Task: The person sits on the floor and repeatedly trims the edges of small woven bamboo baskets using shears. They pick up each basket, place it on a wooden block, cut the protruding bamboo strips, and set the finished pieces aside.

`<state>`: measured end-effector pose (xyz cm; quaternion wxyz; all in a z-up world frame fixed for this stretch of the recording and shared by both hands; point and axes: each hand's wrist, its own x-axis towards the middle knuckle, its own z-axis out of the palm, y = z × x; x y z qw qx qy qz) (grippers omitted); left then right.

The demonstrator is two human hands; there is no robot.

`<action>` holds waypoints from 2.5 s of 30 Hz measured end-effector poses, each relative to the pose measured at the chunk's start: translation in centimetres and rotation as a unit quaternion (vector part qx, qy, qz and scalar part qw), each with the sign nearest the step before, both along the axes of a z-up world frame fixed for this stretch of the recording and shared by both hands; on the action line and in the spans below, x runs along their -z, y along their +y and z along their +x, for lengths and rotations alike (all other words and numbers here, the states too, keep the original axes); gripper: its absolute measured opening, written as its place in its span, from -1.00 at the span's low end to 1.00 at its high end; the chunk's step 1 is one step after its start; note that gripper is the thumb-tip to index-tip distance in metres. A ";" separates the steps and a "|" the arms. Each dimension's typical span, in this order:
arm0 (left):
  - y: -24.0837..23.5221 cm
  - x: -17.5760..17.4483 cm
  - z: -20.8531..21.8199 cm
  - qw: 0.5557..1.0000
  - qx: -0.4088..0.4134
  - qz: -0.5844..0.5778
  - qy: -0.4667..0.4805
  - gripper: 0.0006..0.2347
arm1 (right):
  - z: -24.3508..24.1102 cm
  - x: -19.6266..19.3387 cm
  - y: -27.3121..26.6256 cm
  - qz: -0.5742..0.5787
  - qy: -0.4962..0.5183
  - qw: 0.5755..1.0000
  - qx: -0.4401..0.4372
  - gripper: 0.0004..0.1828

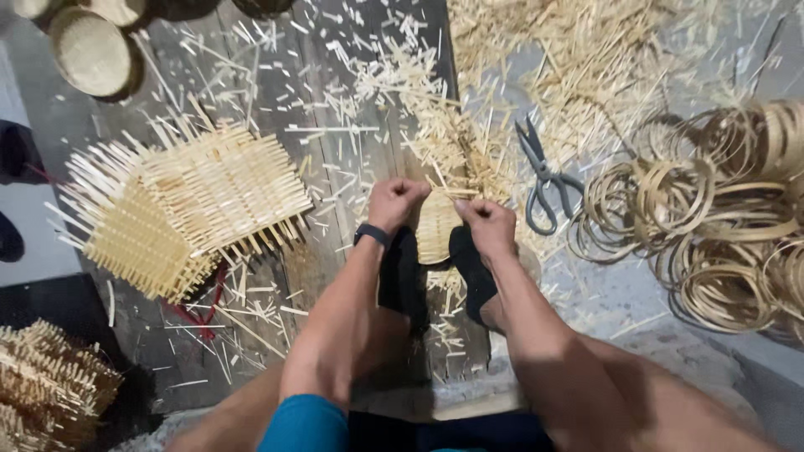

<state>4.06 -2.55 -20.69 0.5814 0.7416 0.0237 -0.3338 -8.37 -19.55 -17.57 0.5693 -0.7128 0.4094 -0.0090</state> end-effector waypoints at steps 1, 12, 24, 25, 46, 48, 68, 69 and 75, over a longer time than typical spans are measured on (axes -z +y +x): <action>0.3 -0.6 -0.1 1.000 -0.004 -0.027 0.011 -0.75 | 0.2 -0.5 -0.5 0.026 -0.003 1.000 -0.016 -0.80; 0.1 -6.7 -3.9 0.850 0.232 0.079 -0.467 -0.81 | 0.3 -17.0 -22.7 -0.395 0.249 0.769 -0.437 -0.63; 1.8 -8.1 -7.7 0.893 0.207 0.162 -0.364 -0.48 | -8.4 1.7 -17.2 -0.377 0.151 0.875 -0.264 -0.21; 1.2 -8.0 -7.2 0.907 0.204 0.144 -0.340 -0.44 | -8.4 2.2 -17.3 -0.389 0.168 0.872 -0.245 -0.12; -1.2 -4.9 -7.7 0.917 0.089 0.137 -0.364 -0.57 | -6.5 -4.4 -11.1 -0.178 0.137 0.899 -0.377 -0.45; -1.6 -5.3 -8.3 0.924 0.104 0.098 -0.354 -0.55 | -5.5 -4.2 -10.3 -0.210 0.179 0.883 -0.379 -0.47; -3.8 -10.6 -7.3 0.945 0.090 0.190 -0.252 -0.56 | -3.7 -3.3 -14.6 -0.458 0.106 0.767 -0.436 -0.69; -4.6 -10.7 -7.8 0.948 0.065 0.201 -0.238 -0.55 | -3.6 -3.5 -14.5 -0.457 0.098 0.771 -0.432 -0.68; -4.8 -9.6 -7.9 0.934 0.087 0.164 -0.305 -0.63 | -1.7 -3.3 -12.8 -0.481 0.085 0.757 -0.433 -0.53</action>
